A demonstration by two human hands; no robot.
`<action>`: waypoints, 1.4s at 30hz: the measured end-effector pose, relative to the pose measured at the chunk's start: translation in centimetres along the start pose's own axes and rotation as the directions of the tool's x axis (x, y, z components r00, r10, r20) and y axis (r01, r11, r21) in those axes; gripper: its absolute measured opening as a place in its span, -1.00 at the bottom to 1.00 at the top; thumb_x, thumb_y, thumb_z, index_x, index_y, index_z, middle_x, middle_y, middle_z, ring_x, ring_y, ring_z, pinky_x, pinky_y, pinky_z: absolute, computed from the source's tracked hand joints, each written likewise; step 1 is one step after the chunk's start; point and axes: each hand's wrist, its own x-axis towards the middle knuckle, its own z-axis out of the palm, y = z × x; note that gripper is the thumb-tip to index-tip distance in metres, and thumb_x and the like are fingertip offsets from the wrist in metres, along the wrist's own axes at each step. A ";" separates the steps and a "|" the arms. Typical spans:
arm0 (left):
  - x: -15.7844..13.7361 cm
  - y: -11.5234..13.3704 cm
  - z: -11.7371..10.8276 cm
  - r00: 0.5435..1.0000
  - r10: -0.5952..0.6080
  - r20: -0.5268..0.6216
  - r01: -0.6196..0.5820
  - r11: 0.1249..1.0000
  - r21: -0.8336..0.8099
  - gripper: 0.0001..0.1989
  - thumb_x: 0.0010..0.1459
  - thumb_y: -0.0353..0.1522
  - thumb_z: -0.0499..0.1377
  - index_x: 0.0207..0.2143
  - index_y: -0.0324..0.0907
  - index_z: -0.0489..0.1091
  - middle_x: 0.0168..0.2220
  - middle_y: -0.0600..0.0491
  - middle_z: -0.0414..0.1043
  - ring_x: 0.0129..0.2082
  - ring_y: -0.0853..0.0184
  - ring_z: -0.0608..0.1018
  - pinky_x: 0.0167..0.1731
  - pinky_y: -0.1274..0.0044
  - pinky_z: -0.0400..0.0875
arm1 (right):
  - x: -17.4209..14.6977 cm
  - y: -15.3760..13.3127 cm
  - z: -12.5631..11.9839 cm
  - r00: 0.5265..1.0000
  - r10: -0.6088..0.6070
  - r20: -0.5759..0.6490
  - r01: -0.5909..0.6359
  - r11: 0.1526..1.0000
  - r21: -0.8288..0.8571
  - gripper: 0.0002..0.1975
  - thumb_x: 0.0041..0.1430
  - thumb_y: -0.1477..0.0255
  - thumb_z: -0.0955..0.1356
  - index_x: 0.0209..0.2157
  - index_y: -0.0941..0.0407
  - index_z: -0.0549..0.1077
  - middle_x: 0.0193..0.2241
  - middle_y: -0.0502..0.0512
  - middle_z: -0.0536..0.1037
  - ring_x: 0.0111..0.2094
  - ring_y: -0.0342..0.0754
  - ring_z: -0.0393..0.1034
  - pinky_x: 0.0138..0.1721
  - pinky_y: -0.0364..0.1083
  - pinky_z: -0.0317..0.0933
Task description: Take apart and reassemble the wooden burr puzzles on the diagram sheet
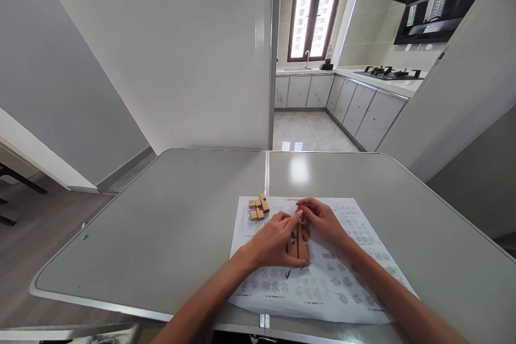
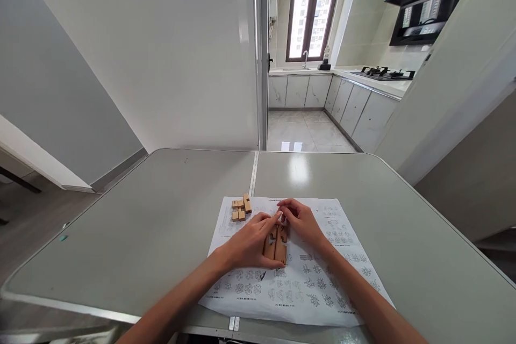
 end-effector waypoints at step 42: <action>-2.9 -2.1 -3.5 0.989 -0.115 -0.097 0.114 0.993 -0.025 0.03 -0.11 0.09 0.45 0.33 -0.05 0.17 0.12 -0.13 0.44 0.17 0.01 0.44 0.17 0.18 0.37 | -0.8 -3.8 -4.8 0.622 0.428 0.655 -0.278 0.903 -0.326 -0.58 -0.06 0.14 0.59 -0.25 0.08 0.54 -0.62 -0.07 0.56 -0.72 -0.17 0.33 -0.71 -0.23 0.16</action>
